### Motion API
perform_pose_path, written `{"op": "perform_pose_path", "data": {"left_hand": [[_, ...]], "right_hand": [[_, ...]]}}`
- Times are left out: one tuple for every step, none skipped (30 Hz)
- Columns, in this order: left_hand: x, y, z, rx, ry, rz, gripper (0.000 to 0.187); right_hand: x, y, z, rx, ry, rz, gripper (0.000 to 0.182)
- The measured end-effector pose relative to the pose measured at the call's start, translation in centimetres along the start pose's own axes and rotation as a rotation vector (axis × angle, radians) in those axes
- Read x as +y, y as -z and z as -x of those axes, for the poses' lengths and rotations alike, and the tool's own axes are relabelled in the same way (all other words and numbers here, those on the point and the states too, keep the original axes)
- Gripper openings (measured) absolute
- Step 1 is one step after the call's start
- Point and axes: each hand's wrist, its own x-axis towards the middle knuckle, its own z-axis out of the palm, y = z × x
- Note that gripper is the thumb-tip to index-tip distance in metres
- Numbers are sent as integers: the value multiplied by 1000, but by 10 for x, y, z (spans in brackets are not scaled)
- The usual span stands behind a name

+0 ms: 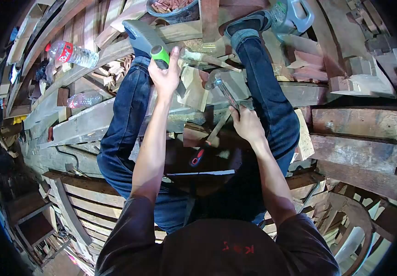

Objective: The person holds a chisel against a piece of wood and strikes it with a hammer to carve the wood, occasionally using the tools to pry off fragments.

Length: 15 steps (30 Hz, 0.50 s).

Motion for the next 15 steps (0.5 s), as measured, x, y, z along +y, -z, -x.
{"op": "perform_pose_path", "data": {"left_hand": [[-2, 0, 0, 12, -6, -15, 24], [-4, 1, 0, 24, -11, -30, 27], [-2, 1, 1, 23, -7, -35, 28], [0, 0, 2, 22, -4, -40, 28], [2, -1, 2, 21, -2, -45, 29], [0, 1, 0, 19, -11, -59, 31], [-2, 2, -1, 24, -14, -71, 31], [-4, 4, -1, 28, -15, -83, 31], [-5, 5, -1, 32, -16, -95, 31], [-6, 5, -1, 44, -17, -59, 31], [-7, 6, -1, 53, -17, -42, 30], [-6, 6, -1, 63, -17, -24, 29], [-6, 5, -1, 73, -16, -6, 29], [-5, 3, 0, 74, 2, 14, 28], [-3, 1, 3, 75, 20, 33, 28]], "right_hand": [[1, 0, 0, 6, 14, 13, 46], [2, -1, 0, 11, 29, 25, 45], [2, -2, 0, 17, 45, 37, 45], [4, -2, 0, 13, 56, 26, 45], [5, -2, -1, 10, 67, 15, 45], [4, -1, -1, 9, 79, 4, 45], [2, 0, -1, 6, 62, 15, 45], [0, 1, 1, 1, 43, 26, 45], [-2, 3, 1, -3, 24, 37, 45], [-2, 3, 2, -2, 20, 31, 45], [-3, 2, 2, -3, 17, 24, 45], [-3, 3, 2, -3, 15, 18, 45], [-1, 1, 1, 2, 29, 14, 45], [1, -1, 1, 9, 43, 10, 45], [2, -1, 1, 15, 56, 6, 45]]}}
